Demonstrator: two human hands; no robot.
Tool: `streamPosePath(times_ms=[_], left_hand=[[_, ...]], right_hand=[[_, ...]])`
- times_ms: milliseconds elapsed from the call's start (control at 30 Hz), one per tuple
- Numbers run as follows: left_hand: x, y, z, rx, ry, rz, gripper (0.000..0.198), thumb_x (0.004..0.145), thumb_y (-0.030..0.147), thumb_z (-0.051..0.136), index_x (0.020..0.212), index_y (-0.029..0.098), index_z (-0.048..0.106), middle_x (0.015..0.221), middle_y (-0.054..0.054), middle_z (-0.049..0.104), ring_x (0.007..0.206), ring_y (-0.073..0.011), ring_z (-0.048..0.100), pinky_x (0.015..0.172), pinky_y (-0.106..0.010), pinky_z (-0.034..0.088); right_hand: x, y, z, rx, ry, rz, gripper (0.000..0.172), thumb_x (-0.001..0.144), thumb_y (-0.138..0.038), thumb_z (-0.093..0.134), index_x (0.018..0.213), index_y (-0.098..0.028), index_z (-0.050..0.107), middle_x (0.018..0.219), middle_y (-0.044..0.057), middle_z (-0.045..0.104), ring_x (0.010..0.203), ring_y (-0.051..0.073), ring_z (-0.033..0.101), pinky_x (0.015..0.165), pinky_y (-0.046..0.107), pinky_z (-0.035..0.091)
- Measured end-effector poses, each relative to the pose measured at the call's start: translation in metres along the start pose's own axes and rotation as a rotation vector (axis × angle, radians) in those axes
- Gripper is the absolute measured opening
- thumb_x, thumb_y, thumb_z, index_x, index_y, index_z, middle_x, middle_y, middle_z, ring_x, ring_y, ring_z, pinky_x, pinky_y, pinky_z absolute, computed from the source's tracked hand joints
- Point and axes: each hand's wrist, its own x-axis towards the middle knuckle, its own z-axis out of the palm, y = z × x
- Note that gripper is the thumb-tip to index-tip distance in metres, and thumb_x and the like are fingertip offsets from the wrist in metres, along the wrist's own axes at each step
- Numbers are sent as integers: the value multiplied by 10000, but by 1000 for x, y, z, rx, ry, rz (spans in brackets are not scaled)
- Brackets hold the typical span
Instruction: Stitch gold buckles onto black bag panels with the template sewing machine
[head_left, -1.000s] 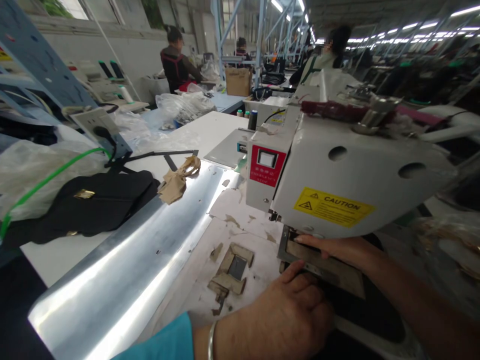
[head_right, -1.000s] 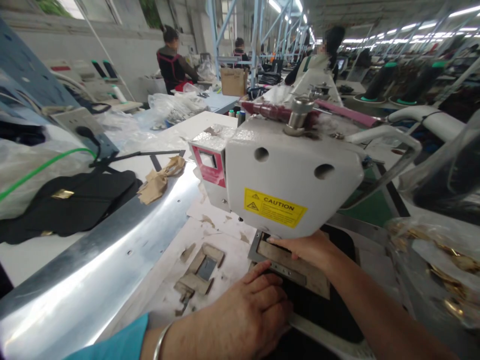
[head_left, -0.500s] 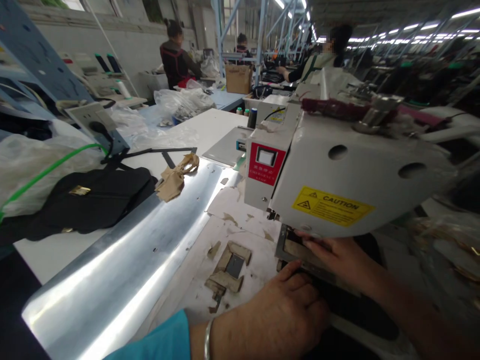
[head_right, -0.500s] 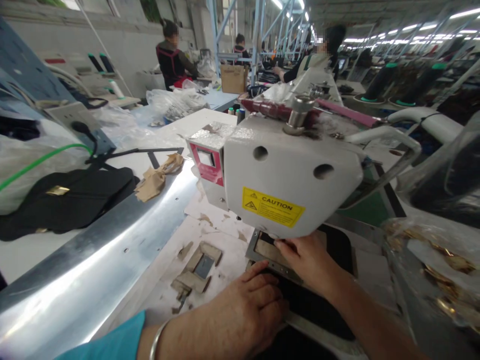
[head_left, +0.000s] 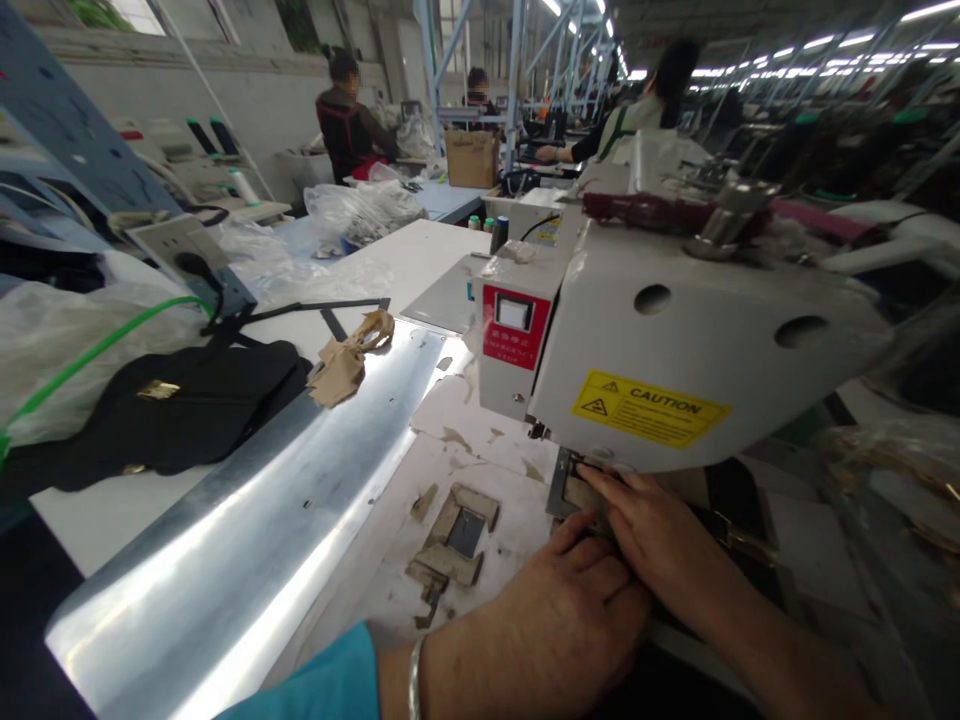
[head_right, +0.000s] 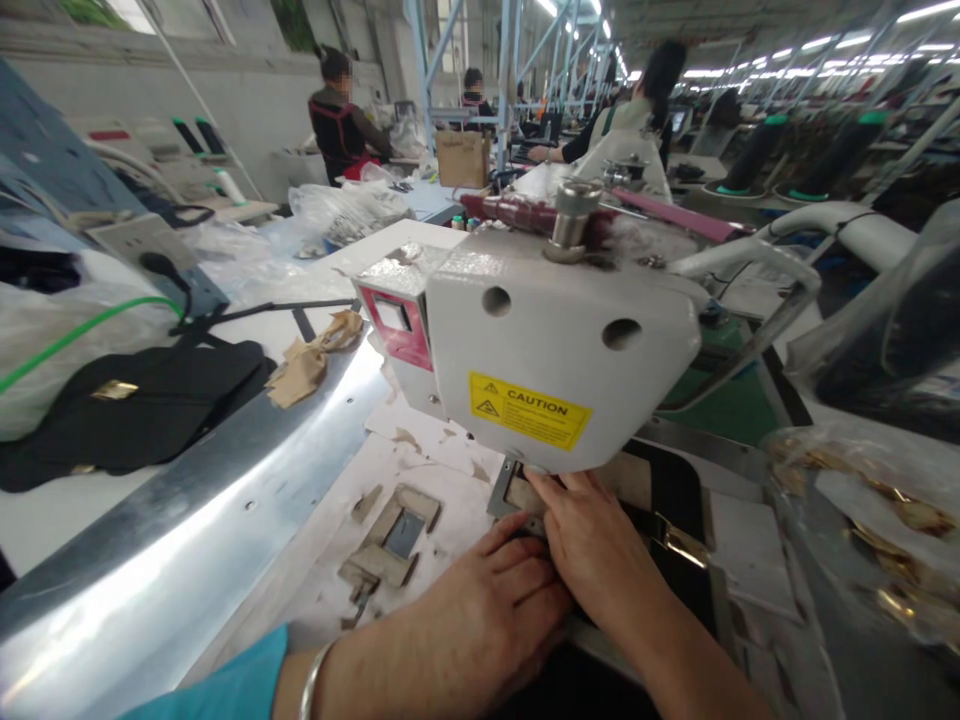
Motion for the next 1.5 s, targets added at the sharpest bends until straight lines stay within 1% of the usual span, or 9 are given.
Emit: streamPosePath(times_ms=[167, 400, 533, 633, 833, 1033, 1200, 1400, 1500], left_hand=[[-2, 2, 2, 14, 36, -39, 209, 977, 262, 520, 1116, 124, 594, 1074, -73, 669, 1054, -222, 609, 1198, -446, 270], [-2, 2, -2, -43, -3, -114, 151, 971, 228, 523, 1078, 154, 600, 1040, -45, 664, 1029, -187, 612, 1219, -441, 235], [-1, 4, -5, -74, 2, -161, 174, 961, 203, 533, 1108, 147, 605, 1051, -54, 656, 1036, -195, 601, 1150, -393, 374], [2, 0, -3, -73, 62, -240, 256, 973, 218, 519, 1203, 129, 589, 1181, -86, 639, 1148, -222, 564, 1093, -363, 449], [22, -20, 11, 63, 51, -334, 450, 976, 298, 534, 1348, 45, 516, 1382, -172, 553, 1292, -299, 494, 1144, -451, 404], [45, -20, 15, 127, 17, -353, 389, 962, 328, 549, 1247, 64, 571, 1289, -175, 585, 1180, -296, 555, 1035, -447, 489], [60, -11, 16, 175, -20, -450, 298, 929, 344, 592, 1039, 71, 632, 1037, -146, 630, 1000, -312, 600, 887, -471, 555], [50, -16, 27, 165, 48, -350, 353, 956, 255, 547, 1253, 64, 547, 1275, -162, 579, 1200, -305, 544, 1049, -450, 481], [51, -15, 25, 183, 19, -334, 337, 959, 267, 545, 1227, 64, 558, 1252, -154, 584, 1183, -301, 544, 1049, -443, 473]], right_hand=[[0, -4, -5, -38, -10, 36, 546, 840, -47, 347, 1288, -120, 651, 1249, 148, 645, 1162, 289, 595, 1025, 497, 507], [-38, 24, -16, -184, 99, 15, 505, 846, -70, 356, 1220, -142, 688, 1161, 130, 671, 999, 261, 635, 910, 469, 566], [-59, 38, -20, -230, 173, 40, 449, 863, -104, 367, 1158, -138, 705, 1124, 131, 683, 935, 262, 636, 832, 459, 586], [-75, 46, -23, -235, 246, 33, 418, 884, -123, 373, 1156, -126, 689, 1165, 135, 670, 1023, 272, 635, 864, 466, 585], [-102, 57, -24, -182, 328, 36, 389, 937, -151, 372, 1238, -161, 618, 1252, 101, 658, 1129, 215, 640, 915, 381, 588], [-101, 54, -23, -220, 345, 15, 404, 924, -153, 375, 1245, -139, 619, 1213, 109, 688, 1102, 239, 650, 915, 411, 586], [-99, 54, -22, -217, 333, 33, 439, 903, -148, 365, 1235, -160, 653, 1209, 105, 700, 1092, 252, 659, 940, 440, 568], [-99, 51, -23, -195, 341, 31, 444, 887, -132, 386, 1229, -127, 669, 1207, 118, 701, 1103, 250, 650, 949, 427, 561], [-99, 48, -24, -171, 354, 55, 436, 885, -131, 384, 1210, -126, 674, 1211, 116, 700, 1105, 257, 645, 952, 449, 563]])
